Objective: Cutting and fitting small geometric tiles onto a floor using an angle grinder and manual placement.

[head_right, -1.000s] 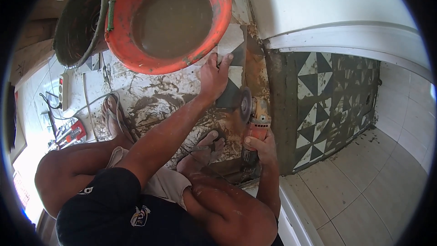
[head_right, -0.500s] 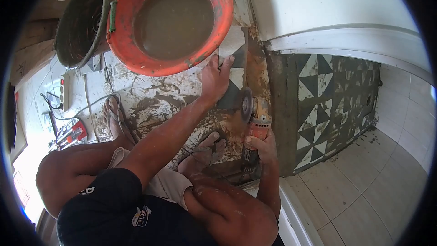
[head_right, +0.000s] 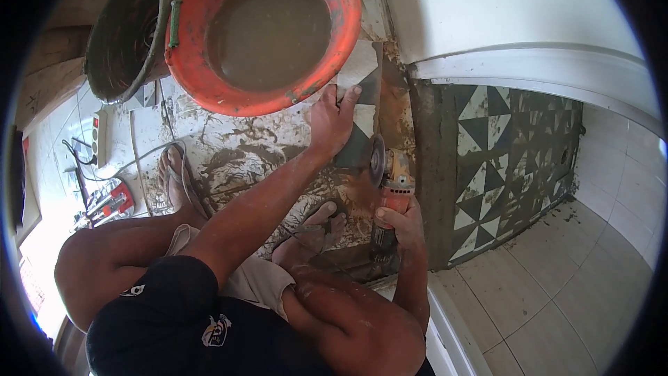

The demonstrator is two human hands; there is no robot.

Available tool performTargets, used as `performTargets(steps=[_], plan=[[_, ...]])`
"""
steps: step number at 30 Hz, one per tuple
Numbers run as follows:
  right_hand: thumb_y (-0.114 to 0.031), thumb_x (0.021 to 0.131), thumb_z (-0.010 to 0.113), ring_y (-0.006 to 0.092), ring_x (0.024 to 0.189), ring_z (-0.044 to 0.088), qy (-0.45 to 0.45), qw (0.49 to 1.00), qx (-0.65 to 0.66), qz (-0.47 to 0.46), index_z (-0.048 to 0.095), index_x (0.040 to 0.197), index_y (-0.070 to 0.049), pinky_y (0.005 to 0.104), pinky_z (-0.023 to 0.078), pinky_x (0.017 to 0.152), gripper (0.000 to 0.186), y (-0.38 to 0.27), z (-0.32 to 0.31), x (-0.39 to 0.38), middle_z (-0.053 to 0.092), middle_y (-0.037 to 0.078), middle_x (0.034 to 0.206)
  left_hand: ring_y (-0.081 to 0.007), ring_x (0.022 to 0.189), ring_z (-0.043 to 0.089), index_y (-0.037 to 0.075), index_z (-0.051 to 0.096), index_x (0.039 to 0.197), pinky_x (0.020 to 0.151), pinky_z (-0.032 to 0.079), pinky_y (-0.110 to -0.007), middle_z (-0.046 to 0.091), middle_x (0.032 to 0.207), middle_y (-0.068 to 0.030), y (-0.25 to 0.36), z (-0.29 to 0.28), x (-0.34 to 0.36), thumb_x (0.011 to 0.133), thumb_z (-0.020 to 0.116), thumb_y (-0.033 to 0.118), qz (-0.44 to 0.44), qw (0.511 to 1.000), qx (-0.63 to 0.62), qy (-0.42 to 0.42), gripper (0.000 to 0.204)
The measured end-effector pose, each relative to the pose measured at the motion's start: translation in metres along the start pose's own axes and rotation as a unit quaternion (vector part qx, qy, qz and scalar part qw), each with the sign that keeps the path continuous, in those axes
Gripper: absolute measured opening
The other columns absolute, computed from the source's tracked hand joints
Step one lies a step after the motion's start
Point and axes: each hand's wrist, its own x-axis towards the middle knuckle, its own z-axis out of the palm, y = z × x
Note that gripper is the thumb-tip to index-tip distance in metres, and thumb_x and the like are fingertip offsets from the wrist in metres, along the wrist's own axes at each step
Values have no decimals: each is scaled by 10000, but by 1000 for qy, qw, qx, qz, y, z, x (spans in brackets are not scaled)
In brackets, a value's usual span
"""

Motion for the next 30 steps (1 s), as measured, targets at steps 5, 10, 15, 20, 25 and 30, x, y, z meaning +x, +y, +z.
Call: performTargets(steps=[5,10,15,20,25,30], plan=[[-99,757,804,140,745,643,-9,1000,9,21,588,1093,-2,281,516,650,411,0,-7,-3,691,88,905,-470,840,612,-69,586,1196,762,458,-530,627,887,-278,11,-4,-1,993,621,336,-60,997,-3,-55,454],[-89,751,801,134,738,636,-15,999,30,7,570,1116,-6,273,503,634,439,2,-8,-5,688,96,929,-461,846,607,-62,590,1200,776,460,-522,632,891,-264,8,-3,-1,989,630,315,-49,998,-11,-43,434],[-78,755,780,150,748,654,-6,1000,8,24,556,1152,-4,284,523,652,462,3,-11,-4,698,112,940,-459,890,609,-59,588,1214,804,459,-519,637,932,-269,11,-3,-1,981,642,287,-63,996,-26,-55,421],[-151,773,761,117,653,601,11,1000,-2,-4,579,1115,2,264,464,583,417,-4,2,0,671,76,849,-474,971,608,-48,587,1244,865,462,-516,651,1038,-279,8,-2,-1,980,641,279,-62,996,-20,-58,423],[-190,775,751,136,682,630,5,1000,-16,-5,593,1104,-1,278,495,625,410,-5,1,4,675,82,866,-431,596,597,-38,528,843,564,434,-501,567,665,-271,-3,3,0,990,630,408,32,999,9,25,481],[-187,778,745,152,706,647,-3,1000,-25,-13,597,1096,3,289,509,639,398,-3,-8,5,677,88,864,-482,1039,604,-41,600,1236,903,464,-521,648,1116,-284,12,-3,-2,992,619,312,-84,993,-27,-80,430]])
